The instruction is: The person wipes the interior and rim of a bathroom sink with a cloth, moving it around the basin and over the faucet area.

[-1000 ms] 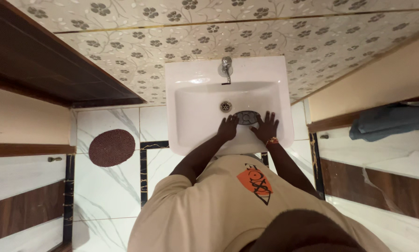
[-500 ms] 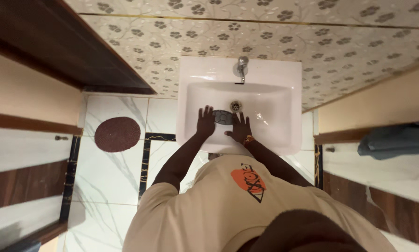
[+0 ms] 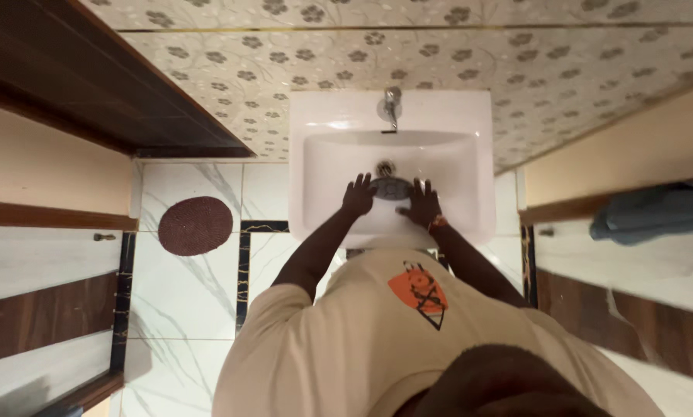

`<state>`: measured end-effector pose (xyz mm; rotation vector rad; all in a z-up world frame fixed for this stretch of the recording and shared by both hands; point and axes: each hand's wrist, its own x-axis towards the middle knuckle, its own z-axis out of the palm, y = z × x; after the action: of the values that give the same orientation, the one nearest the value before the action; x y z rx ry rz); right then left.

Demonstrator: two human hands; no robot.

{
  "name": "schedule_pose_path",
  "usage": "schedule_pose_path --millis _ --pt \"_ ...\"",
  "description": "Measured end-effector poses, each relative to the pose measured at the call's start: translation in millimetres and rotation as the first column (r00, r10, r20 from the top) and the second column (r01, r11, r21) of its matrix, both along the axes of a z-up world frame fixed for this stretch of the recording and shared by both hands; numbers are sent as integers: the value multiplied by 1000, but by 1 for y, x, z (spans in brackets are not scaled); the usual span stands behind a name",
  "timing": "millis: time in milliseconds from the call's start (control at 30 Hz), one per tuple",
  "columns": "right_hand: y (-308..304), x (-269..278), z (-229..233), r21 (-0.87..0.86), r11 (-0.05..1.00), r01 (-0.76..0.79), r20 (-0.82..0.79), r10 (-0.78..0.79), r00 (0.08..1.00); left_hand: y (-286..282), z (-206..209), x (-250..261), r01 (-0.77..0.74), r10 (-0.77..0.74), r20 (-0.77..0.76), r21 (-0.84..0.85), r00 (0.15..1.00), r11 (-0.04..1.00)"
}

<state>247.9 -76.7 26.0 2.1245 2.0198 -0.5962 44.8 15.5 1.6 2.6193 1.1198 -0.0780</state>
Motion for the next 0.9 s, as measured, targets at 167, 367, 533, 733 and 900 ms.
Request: schedule_pose_path --millis 167,367,533,733,900 --pt "3 38 9 37 996 83 72 -86 994 1 -1 44 14 -18 -50 -75 999 997" --pt "10 19 2 -68 998 0 -6 0 1000 -13 -8 41 -79 91 -51 195 995 978" --pt "25 -25 -8 -116 988 -99 -70 91 993 -4 -2 -2 -144 167 -156 152 973 978" --pt "39 -46 -11 -71 983 -167 -70 162 984 -6 -1 -40 -94 147 -149 316 978 944" --pt "27 -31 -10 -7 993 -115 -102 114 988 -9 -5 -43 -100 117 -32 329 993 939"
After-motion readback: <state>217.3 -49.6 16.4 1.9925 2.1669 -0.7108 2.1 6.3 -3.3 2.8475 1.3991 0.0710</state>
